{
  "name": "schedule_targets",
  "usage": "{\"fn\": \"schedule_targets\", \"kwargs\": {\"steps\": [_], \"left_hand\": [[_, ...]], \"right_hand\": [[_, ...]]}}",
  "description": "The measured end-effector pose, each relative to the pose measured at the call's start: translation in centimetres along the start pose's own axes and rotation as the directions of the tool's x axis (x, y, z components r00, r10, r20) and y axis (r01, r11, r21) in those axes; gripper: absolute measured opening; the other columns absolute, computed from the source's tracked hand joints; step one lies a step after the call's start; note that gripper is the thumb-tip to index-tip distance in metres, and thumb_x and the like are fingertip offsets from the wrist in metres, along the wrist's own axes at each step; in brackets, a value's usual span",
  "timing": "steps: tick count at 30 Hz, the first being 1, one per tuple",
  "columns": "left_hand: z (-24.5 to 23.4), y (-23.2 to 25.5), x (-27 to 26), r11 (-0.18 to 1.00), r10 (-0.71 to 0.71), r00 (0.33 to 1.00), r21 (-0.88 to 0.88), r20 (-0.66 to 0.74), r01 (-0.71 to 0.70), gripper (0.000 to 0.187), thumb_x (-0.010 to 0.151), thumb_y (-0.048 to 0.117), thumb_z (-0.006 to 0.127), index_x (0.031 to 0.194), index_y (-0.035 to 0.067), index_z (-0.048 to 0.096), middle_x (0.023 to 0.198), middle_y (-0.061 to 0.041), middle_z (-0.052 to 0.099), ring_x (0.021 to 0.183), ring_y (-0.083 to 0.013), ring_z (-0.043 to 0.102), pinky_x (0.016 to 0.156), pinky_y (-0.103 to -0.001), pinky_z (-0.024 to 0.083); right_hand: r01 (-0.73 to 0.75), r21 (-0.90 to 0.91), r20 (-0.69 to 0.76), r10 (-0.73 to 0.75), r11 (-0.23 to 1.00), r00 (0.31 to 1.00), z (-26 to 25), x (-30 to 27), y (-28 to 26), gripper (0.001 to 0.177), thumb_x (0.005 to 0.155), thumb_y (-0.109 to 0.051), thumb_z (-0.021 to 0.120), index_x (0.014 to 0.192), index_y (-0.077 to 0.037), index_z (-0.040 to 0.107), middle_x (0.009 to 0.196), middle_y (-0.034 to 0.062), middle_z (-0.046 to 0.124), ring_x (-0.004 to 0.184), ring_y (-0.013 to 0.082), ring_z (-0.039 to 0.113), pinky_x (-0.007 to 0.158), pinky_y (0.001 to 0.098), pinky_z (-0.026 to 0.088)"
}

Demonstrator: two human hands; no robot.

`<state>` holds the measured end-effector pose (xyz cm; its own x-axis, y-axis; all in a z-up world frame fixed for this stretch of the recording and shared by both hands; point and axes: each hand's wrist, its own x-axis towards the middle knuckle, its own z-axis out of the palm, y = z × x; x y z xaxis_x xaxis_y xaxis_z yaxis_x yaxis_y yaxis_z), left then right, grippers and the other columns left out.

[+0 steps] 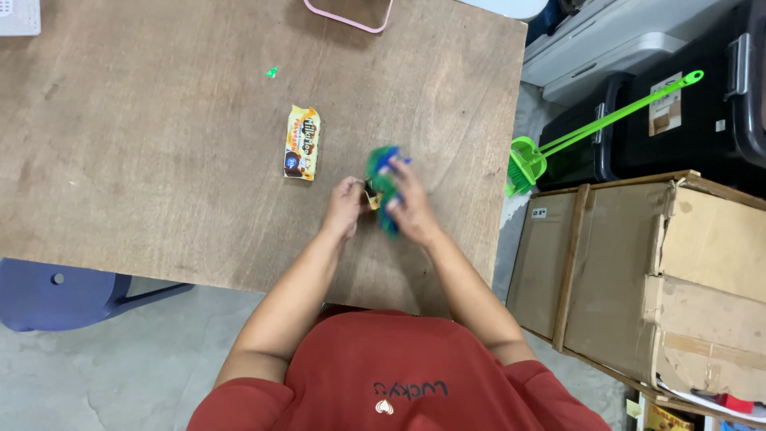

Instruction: The person wipes packaged snack bars with a cloth on a table, then carries them to a shelf and stacks them neatly. This cycle repeats several times with different snack bars and two round containers.

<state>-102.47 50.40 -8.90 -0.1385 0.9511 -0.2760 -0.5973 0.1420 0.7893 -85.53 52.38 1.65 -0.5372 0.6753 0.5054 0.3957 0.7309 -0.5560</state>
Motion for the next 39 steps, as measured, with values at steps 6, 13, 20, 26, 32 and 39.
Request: {"fn": "schedule_targets", "kwargs": {"steps": [6,13,20,26,32,39], "left_hand": [[2.9,-0.2,-1.6,0.989,-0.085,0.995,0.127,0.059,0.077,0.016,0.104,0.021,0.056,0.1,0.007,0.062,0.09,-0.003,0.066,0.079,-0.0139,0.065,0.069,-0.029,0.058],[5.9,5.1,-4.6,0.666,0.325,0.906,0.614,0.272,-0.423,0.033,0.099,0.028,0.071,0.116,0.002,0.058,0.114,-0.009,0.06,0.1,-0.0218,0.063,0.085,-0.033,0.054],[4.8,2.7,-4.9,0.967,-0.132,0.944,0.249,0.303,0.056,0.064,0.094,0.024,0.072,0.146,0.004,0.04,0.132,-0.011,0.061,0.117,-0.0183,0.062,0.096,-0.036,0.054],[2.7,3.5,-4.5,0.983,-0.175,0.928,0.118,0.33,0.143,0.059,0.095,0.018,0.072,0.147,0.003,0.048,0.133,-0.013,0.065,0.117,-0.0183,0.064,0.097,-0.034,0.054],[2.2,2.4,-4.2,0.982,-0.165,0.943,-0.039,0.289,0.184,0.055,0.099,0.023,0.062,0.15,0.008,0.046,0.135,-0.008,0.064,0.119,-0.0176,0.064,0.097,-0.035,0.055],[3.3,-0.1,-5.0,0.988,0.064,0.974,0.125,0.219,-0.093,0.051,0.105,0.013,0.053,0.154,0.006,0.044,0.142,-0.011,0.061,0.124,-0.019,0.061,0.105,-0.037,0.051]], "right_hand": [[-0.03,0.067,-0.143,0.039,0.997,0.989,0.8,-3.1,2.2,0.072,0.088,-0.016,0.085,0.148,-0.002,0.048,0.146,0.0192,0.058,0.139,0.0337,0.058,0.117,0.0416,0.048],[-0.349,0.758,-0.185,0.693,0.552,0.696,1.3,-3.5,2.8,0.045,0.097,-0.022,0.075,0.131,0.004,0.06,0.121,0.01,0.07,0.11,0.0177,0.066,0.098,0.033,0.055],[-0.497,0.689,-0.083,0.739,0.528,0.669,2.3,-4.1,4.8,0.059,0.107,-0.052,0.053,0.131,0.002,0.057,0.117,0.0094,0.066,0.105,0.0165,0.062,0.094,0.0337,0.052],[-0.214,0.886,-0.264,0.829,0.41,0.493,-1.2,-2.0,1.7,0.067,0.102,-0.058,0.045,0.138,-0.003,0.049,0.128,0.0099,0.062,0.115,0.0202,0.062,0.102,0.0369,0.051],[-0.269,0.492,-0.155,0.387,0.828,0.909,-1.7,-2.6,-3.9,0.073,0.102,-0.06,0.045,0.151,-0.007,0.049,0.142,0.0184,0.047,0.127,0.0307,0.046,0.105,0.0463,0.035],[-0.211,-0.117,0.115,0.224,0.971,0.968,-2.2,2.2,-3.1,0.062,0.095,-0.039,0.062,0.154,-0.022,0.05,0.17,0.0124,0.034,0.158,0.0395,0.028,0.128,0.0576,0.019]]}}
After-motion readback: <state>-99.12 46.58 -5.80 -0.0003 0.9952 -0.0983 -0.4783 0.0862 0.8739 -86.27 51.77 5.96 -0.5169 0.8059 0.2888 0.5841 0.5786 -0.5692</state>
